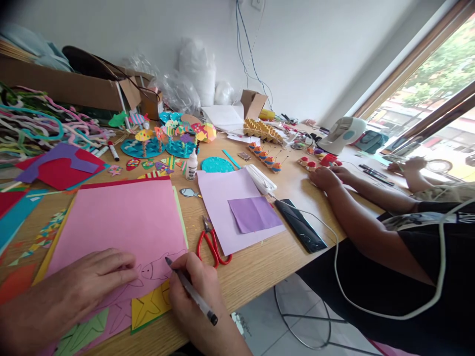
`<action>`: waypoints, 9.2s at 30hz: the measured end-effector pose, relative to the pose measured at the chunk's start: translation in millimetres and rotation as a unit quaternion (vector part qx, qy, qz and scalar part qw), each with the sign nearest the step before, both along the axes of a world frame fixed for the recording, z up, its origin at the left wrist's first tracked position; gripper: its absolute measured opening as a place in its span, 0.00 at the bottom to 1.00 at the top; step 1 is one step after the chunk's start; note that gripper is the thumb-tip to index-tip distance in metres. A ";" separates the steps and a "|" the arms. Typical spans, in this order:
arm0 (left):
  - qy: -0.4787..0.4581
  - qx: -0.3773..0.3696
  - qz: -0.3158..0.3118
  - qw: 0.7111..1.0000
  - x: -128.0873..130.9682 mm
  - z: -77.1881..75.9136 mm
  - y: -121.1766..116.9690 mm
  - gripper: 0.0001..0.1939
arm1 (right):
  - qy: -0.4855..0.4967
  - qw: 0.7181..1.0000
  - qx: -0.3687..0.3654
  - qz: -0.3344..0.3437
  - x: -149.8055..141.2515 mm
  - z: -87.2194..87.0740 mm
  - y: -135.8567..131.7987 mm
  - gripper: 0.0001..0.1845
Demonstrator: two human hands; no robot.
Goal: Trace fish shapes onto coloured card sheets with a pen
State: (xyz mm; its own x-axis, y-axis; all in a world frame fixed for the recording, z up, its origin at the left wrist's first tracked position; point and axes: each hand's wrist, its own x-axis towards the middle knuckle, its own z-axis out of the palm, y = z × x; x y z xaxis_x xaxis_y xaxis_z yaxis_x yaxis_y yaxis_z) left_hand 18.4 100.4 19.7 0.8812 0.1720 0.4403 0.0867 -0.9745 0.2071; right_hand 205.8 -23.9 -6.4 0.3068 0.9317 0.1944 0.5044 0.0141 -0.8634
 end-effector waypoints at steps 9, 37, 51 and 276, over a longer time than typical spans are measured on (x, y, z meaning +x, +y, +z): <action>0.008 0.022 -0.019 1.000 22.9 -3.5 -17.8 0.29 | -0.028 0.998 0.038 0.028 -0.5 7.2 3.2 0.08; 0.065 0.066 0.034 0.995 12.4 -18.6 -27.6 0.32 | -0.061 0.996 0.052 0.044 0.1 2.4 4.4 0.09; 0.083 0.060 0.035 0.994 14.5 -24.7 -26.9 0.33 | -0.068 0.996 0.041 0.045 -0.6 3.3 3.6 0.09; 0.008 0.015 0.010 1.000 12.4 -43.3 -22.7 0.35 | -0.041 0.999 0.020 -0.010 -0.3 2.3 8.7 0.09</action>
